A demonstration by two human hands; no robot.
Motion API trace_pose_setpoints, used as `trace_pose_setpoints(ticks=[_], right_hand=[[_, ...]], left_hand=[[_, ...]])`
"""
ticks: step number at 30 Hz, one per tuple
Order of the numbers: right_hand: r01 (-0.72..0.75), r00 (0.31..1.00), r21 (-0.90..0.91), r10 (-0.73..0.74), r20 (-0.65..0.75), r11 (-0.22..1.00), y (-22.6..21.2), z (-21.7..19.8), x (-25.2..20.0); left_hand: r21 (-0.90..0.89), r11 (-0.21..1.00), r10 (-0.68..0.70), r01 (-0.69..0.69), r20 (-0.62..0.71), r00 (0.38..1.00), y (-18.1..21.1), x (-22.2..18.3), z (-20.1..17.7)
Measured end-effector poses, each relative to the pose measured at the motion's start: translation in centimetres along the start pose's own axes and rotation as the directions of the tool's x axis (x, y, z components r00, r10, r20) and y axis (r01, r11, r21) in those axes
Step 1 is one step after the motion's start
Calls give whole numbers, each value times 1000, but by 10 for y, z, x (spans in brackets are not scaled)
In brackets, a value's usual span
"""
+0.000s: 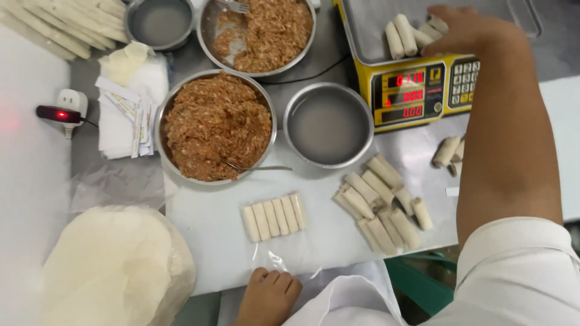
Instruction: Packing prepared spring rolls into plastic bags for distribution.
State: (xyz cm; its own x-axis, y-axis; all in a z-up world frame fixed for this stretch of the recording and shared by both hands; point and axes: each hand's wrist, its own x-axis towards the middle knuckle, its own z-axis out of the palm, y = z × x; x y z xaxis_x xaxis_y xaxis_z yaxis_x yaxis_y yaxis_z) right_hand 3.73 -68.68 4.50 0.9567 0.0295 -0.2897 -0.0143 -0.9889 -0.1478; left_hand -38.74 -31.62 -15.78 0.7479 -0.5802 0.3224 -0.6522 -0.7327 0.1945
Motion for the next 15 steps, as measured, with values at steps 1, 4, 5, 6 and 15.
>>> trace_pose_setpoints(ticks=[1, 4, 5, 6, 15], right_hand=[[-238, 954, 19, 230, 192, 971, -37, -22, -26], [-246, 939, -31, 246, 240, 969, -35, -19, -9], [-240, 939, -35, 241, 244, 970, -34, -15, -3], [-245, 950, -40, 249, 190, 969, -31, -12, 1], [168, 976, 718, -12, -216, 675, 137, 62, 87]], left_hand=[[-19, 999, -34, 34, -25, 999, 0, -2, 3], [-51, 998, -29, 27, -36, 999, -7, -7, 11], [-51, 998, -37, 35, -35, 999, -7, -6, 10], [-55, 998, -17, 18, 16, 1000, -8, -4, 8], [-87, 996, 19, -18, 12, 1000, -11, 13, -8]])
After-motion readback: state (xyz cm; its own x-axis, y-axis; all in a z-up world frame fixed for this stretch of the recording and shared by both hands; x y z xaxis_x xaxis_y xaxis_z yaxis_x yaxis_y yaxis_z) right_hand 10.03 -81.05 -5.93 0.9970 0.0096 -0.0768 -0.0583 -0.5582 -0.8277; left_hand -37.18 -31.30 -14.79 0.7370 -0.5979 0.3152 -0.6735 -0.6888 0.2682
